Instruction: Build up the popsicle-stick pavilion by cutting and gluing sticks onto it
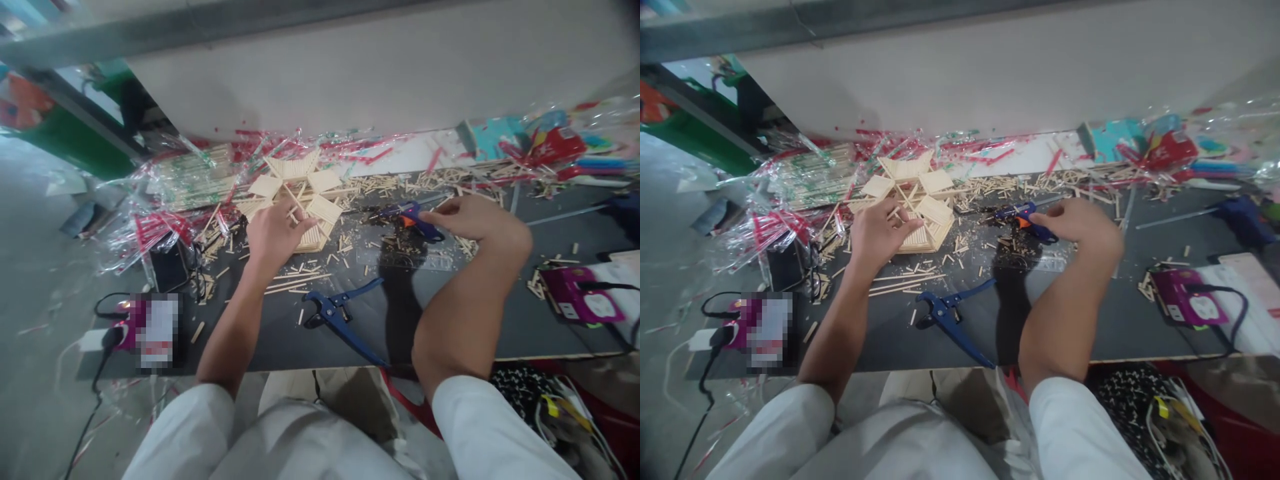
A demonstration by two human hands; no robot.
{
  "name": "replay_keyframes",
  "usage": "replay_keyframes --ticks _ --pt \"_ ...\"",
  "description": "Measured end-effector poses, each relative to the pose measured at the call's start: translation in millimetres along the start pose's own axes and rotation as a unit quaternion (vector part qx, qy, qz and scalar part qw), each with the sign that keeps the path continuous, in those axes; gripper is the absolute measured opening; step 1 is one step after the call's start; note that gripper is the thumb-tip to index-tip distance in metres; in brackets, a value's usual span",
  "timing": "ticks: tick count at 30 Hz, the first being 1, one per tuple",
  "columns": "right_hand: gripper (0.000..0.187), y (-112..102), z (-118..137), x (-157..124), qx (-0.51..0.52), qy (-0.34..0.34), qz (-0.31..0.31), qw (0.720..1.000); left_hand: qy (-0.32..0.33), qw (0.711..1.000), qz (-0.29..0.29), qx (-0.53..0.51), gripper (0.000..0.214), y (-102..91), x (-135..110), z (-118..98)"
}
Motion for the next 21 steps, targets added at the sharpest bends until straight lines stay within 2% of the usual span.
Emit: replay_keyframes --ticks 4,8,12,15,17,19,21 --pt "0.038 -2 3 -2 0.01 -0.016 0.002 1.0 0.053 0.999 -0.001 -0.004 0.023 -4.5 -1 -4" --pt "0.047 -4 5 -5 0.025 -0.015 0.006 1.0 0.119 0.992 0.047 -0.021 0.027 -12.4 -6 -5" --pt "0.058 -1 0 1 0.012 -0.006 -0.003 1.0 0.127 0.991 0.047 0.023 0.032 -20.8 -21 -3" --pt "0.054 10 -3 10 -0.004 -0.005 0.013 1.0 0.104 0.994 0.027 0.021 0.036 -26.6 -49 -6" --pt "0.052 21 -4 16 -0.016 -0.009 0.043 0.999 0.071 0.997 0.014 -0.006 0.036 -30.3 -77 -7" --pt "0.049 31 -4 22 -0.027 -0.014 0.073 0.997 0.024 0.998 0.021 -0.061 0.047 -31.5 -111 -3" --pt "0.045 39 -3 26 -0.034 -0.019 0.084 0.996 -0.052 0.994 0.013 -0.095 0.061 -30.2 -147 9"
Point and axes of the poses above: each hand's wrist, its own x-axis towards the middle knuckle, its own y-axis out of the palm, z = x × y, the point moved 3 cm from there along x, towards the middle knuckle, and after that the axes turned 13 degrees about -z, right-handed, at the moved point
